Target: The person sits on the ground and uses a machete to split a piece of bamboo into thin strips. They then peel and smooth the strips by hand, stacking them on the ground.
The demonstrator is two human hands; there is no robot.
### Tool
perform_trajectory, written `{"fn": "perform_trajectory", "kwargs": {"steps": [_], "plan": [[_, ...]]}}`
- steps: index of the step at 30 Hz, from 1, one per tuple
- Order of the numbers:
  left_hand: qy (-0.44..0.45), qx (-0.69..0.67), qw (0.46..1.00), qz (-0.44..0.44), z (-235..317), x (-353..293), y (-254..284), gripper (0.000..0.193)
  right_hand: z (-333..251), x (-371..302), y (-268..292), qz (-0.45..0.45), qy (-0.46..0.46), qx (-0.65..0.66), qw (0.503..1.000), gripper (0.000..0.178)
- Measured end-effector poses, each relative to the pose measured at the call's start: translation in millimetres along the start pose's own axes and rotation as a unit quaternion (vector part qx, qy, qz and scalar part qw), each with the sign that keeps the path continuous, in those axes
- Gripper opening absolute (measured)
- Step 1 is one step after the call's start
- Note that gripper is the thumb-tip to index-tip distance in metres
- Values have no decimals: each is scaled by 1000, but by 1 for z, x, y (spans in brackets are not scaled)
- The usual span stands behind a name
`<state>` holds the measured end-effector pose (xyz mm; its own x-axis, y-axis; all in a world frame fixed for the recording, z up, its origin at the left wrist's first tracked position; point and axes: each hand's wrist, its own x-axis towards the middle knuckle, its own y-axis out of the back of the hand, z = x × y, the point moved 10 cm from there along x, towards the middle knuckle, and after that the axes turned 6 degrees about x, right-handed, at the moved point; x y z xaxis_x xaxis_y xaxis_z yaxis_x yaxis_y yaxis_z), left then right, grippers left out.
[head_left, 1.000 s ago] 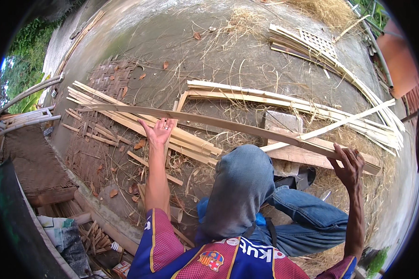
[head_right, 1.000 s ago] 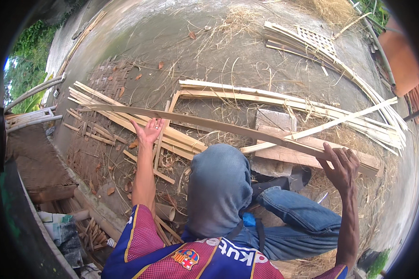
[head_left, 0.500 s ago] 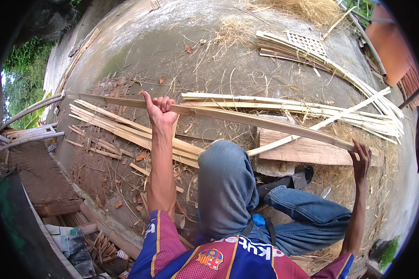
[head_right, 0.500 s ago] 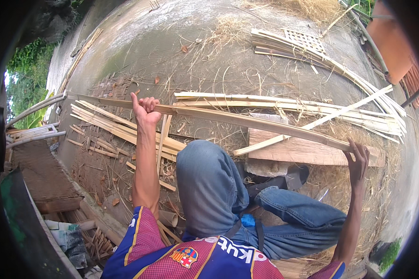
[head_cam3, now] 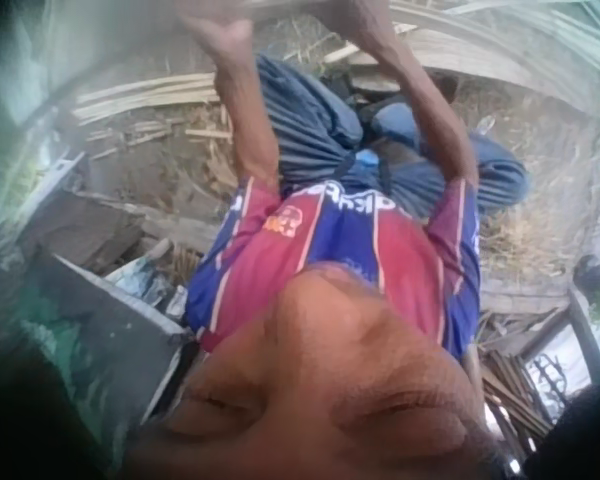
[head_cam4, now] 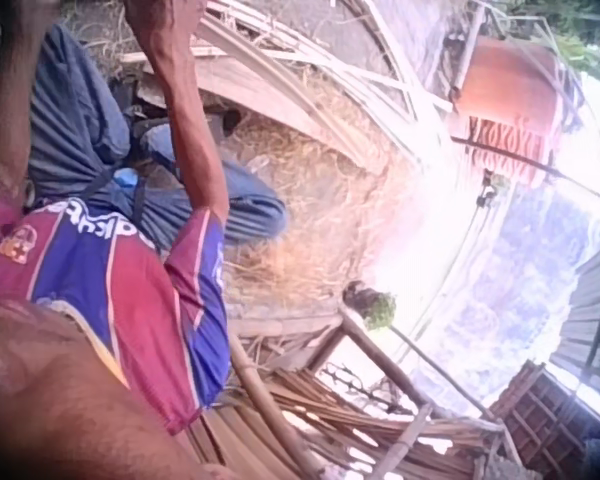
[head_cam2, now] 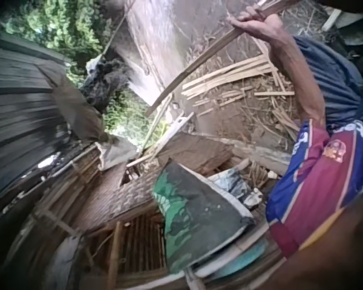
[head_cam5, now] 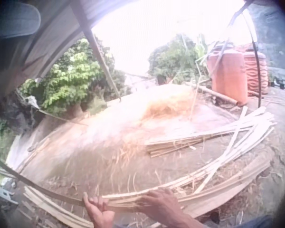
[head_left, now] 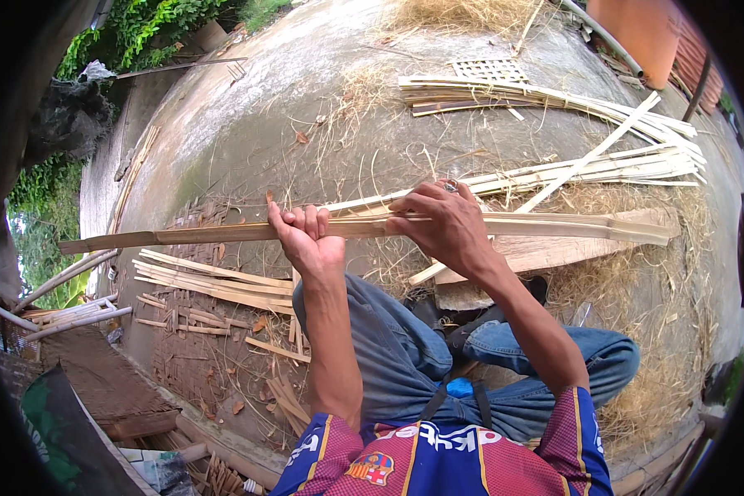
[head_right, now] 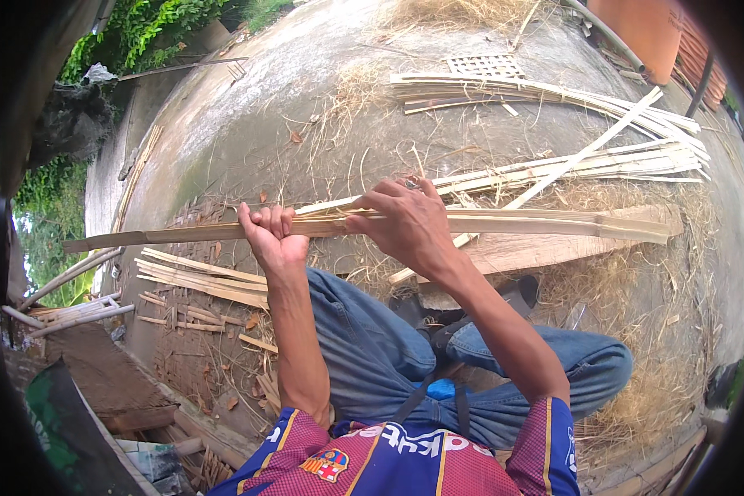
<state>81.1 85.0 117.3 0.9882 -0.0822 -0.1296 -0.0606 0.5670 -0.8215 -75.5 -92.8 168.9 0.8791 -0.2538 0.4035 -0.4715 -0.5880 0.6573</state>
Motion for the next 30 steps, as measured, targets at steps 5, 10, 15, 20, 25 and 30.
{"fn": "perform_trajectory", "kwargs": {"steps": [5,10,15,20,25,30], "plan": [[4,5,1000,24,-16,-18,14,46,12,-19,12,127,45,-6,991,23],[21,-8,998,62,-31,-32,28,46,45,-52,116,391,-44,-44,918,26],[50,-15,996,74,-75,-50,19,47,31,-117,13,235,-90,197,947,26],[53,-6,996,68,-96,-59,39,48,-11,-94,25,289,-70,-65,953,16],[135,-23,987,87,-121,-75,34,50,12,-49,-15,166,-40,1,985,16],[107,-39,989,96,-125,-67,54,44,5,-52,0,221,15,-109,969,20]]}}
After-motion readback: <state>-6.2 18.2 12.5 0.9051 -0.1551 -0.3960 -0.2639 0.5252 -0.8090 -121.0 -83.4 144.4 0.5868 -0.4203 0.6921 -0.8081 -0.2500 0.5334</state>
